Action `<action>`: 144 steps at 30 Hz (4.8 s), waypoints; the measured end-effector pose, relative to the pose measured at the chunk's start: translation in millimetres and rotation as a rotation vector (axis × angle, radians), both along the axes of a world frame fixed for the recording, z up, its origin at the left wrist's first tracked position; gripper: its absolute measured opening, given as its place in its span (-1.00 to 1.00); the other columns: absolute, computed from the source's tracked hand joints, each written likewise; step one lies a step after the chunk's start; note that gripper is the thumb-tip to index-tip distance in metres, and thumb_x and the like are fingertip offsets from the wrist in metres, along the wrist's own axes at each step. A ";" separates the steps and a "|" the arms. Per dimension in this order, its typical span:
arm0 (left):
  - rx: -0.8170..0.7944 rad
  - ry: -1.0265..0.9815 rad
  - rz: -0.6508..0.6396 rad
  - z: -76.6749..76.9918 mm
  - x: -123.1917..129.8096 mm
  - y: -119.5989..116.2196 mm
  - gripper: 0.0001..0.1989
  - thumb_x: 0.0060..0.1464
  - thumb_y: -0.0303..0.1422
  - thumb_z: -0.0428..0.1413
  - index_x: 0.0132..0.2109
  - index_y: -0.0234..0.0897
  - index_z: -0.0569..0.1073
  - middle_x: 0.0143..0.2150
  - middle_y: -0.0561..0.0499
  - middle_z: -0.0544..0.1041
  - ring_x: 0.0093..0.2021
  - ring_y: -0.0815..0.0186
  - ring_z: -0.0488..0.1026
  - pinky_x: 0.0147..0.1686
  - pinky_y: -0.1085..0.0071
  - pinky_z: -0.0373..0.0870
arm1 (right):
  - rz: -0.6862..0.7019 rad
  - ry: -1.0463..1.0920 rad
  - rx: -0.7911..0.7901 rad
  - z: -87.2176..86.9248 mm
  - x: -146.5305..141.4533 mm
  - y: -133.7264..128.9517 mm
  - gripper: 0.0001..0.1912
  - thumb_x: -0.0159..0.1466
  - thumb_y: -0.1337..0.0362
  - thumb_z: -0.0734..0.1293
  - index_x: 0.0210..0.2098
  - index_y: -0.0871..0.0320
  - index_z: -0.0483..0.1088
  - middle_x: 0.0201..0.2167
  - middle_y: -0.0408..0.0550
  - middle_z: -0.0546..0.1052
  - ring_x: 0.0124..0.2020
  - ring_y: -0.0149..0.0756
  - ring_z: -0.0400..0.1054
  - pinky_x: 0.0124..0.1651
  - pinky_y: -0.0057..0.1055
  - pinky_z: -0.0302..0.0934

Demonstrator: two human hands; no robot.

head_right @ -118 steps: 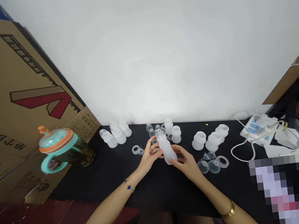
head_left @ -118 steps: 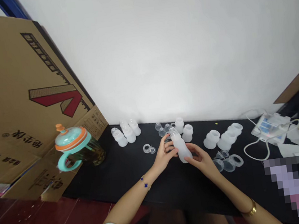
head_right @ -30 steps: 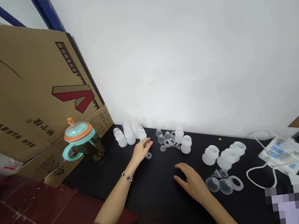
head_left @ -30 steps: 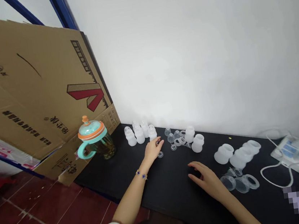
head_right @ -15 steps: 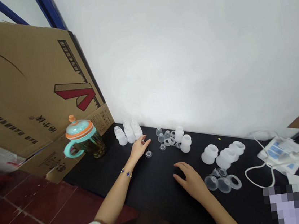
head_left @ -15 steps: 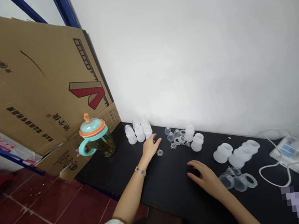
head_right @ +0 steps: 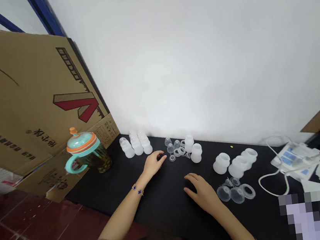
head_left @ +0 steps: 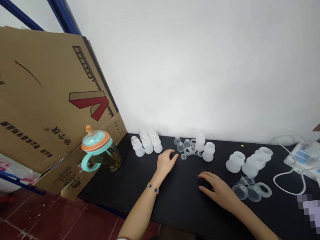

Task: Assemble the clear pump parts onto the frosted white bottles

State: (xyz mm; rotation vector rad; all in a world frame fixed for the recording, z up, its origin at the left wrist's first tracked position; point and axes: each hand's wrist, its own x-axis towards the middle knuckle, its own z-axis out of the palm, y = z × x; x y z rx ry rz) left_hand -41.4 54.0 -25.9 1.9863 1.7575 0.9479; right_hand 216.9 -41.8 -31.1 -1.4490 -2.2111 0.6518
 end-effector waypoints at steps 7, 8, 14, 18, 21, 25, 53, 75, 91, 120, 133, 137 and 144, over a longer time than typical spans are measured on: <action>0.108 0.034 -0.225 -10.1 24.9 -11.6 -0.73 0.19 -0.29 0.16 0.02 -0.19 0.52 0.06 -0.04 0.58 0.08 0.14 0.47 0.14 0.19 0.30 | 0.004 -0.021 0.007 2.8 -1.1 -1.7 -0.62 0.31 0.18 0.31 0.11 0.05 0.42 0.17 0.04 0.44 0.16 -0.08 0.34 0.21 -0.14 0.24; 0.118 0.029 -0.242 -10.6 26.3 -12.4 -0.72 0.19 -0.29 0.16 0.04 -0.18 0.51 0.07 -0.03 0.57 0.08 0.15 0.47 0.13 0.19 0.30 | 0.004 -0.024 0.009 3.0 -1.1 -1.9 -0.62 0.31 0.18 0.31 0.11 0.05 0.41 0.16 0.04 0.44 0.16 -0.08 0.34 0.21 -0.15 0.24; 0.129 -0.012 -0.256 -9.1 26.7 -13.3 -0.73 0.21 -0.30 0.13 0.04 -0.18 0.50 0.08 -0.05 0.56 0.09 0.15 0.46 0.13 0.18 0.34 | 0.019 -0.044 0.004 4.3 -1.9 -2.2 -0.62 0.31 0.19 0.32 0.11 0.07 0.41 0.16 0.03 0.45 0.15 -0.09 0.33 0.21 -0.17 0.24; 0.210 -0.005 -0.214 1.8 27.3 -19.0 -0.74 0.25 -0.29 0.09 0.06 -0.18 0.49 0.04 -0.06 0.57 0.07 0.15 0.46 0.13 0.17 0.33 | 0.029 -0.041 0.011 4.6 -2.3 -2.6 -0.62 0.31 0.22 0.32 0.11 0.08 0.41 0.15 0.04 0.45 0.14 -0.09 0.33 0.20 -0.15 0.25; 0.260 -0.017 -0.228 11.8 30.0 -27.3 -0.75 0.28 -0.27 0.06 0.03 -0.19 0.50 -0.03 -0.05 0.58 0.02 0.18 0.47 0.10 0.23 0.36 | 0.031 -0.031 0.020 5.4 -2.4 -3.6 -0.63 0.31 0.23 0.32 0.11 0.05 0.41 0.14 0.03 0.46 0.13 -0.07 0.33 0.18 -0.13 0.26; 0.174 -0.003 -0.332 17.5 34.9 -38.9 -0.72 0.29 -0.20 0.03 0.04 -0.15 0.51 -0.25 -0.01 0.60 -0.20 0.25 0.52 -0.09 0.34 0.42 | 0.037 -0.027 0.027 6.9 -2.6 -4.9 -0.62 0.31 0.24 0.31 0.12 0.04 0.40 0.12 0.03 0.47 0.12 -0.06 0.34 0.16 -0.12 0.28; -0.021 0.346 -0.800 7.4 52.1 -50.7 -0.91 0.17 -0.29 0.15 -0.21 -0.12 0.54 -0.44 0.12 0.56 -0.37 0.31 0.53 -0.38 0.45 0.24 | 0.072 -0.051 0.080 16.8 -7.0 -7.3 -0.81 0.27 0.35 0.32 -0.11 0.05 0.40 -0.02 -0.04 0.51 0.00 -0.14 0.37 0.06 -0.23 0.31; 0.163 0.128 -0.662 29.8 37.5 -44.2 -0.81 0.20 -0.19 0.14 -0.13 -0.12 0.57 0.00 -0.05 0.56 0.07 0.15 0.44 0.15 0.21 0.30 | 0.083 -0.073 0.081 10.5 -3.8 -7.0 -0.62 0.31 0.29 0.34 0.12 0.06 0.38 0.12 0.00 0.47 0.11 -0.09 0.33 0.14 -0.16 0.30; 0.146 0.277 -0.276 6.3 22.4 -21.7 -0.82 0.25 -0.37 0.04 -0.18 -0.16 0.56 0.13 -0.04 0.54 0.27 0.10 0.30 0.35 -0.07 -0.08 | 0.091 -0.089 0.110 11.0 -2.4 -7.4 -0.64 0.31 0.29 0.34 0.10 0.07 0.41 0.11 0.02 0.48 0.11 -0.09 0.34 0.16 -0.14 0.31; -0.382 -0.698 -0.650 19.0 52.9 -45.8 -0.67 0.15 -0.11 0.19 -0.16 -0.28 0.67 0.02 -0.16 0.57 -0.11 0.20 0.52 -0.23 0.42 0.46 | -0.107 0.266 0.226 18.5 -5.5 -2.8 -0.74 0.41 0.13 0.22 -0.24 0.09 0.49 -0.33 -0.08 0.58 -0.38 -0.27 0.43 -0.33 -0.40 0.30; -0.703 -0.927 -0.603 18.4 50.8 -47.9 -0.61 0.04 -0.13 0.30 -0.14 -0.39 0.66 -0.23 -0.20 0.64 -0.31 0.29 0.55 -0.32 0.46 0.45 | -0.164 0.436 0.056 17.0 -4.5 -1.3 -0.65 0.31 0.11 0.32 0.06 0.05 0.45 -0.17 -0.08 0.62 -0.37 -0.31 0.44 -0.43 -0.45 0.28; -0.687 -0.882 -0.605 19.2 50.3 -47.2 -0.60 0.03 -0.12 0.29 -0.14 -0.38 0.66 -0.23 -0.20 0.65 -0.30 0.26 0.56 -0.32 0.45 0.45 | -0.182 0.455 0.039 15.2 -4.1 0.6 -0.64 0.30 0.06 0.32 0.01 0.09 0.49 -0.13 -0.04 0.62 -0.35 -0.29 0.44 -0.40 -0.43 0.31; -0.727 -0.886 -0.640 21.1 49.1 -47.9 -0.59 0.09 -0.09 0.24 -0.12 -0.38 0.65 -0.17 -0.22 0.65 -0.29 0.26 0.57 -0.31 0.43 0.45 | -0.178 0.465 -0.004 13.3 -4.5 -0.8 -0.60 0.35 0.02 0.26 0.02 0.14 0.47 -0.18 0.02 0.61 -0.33 -0.24 0.48 -0.39 -0.41 0.36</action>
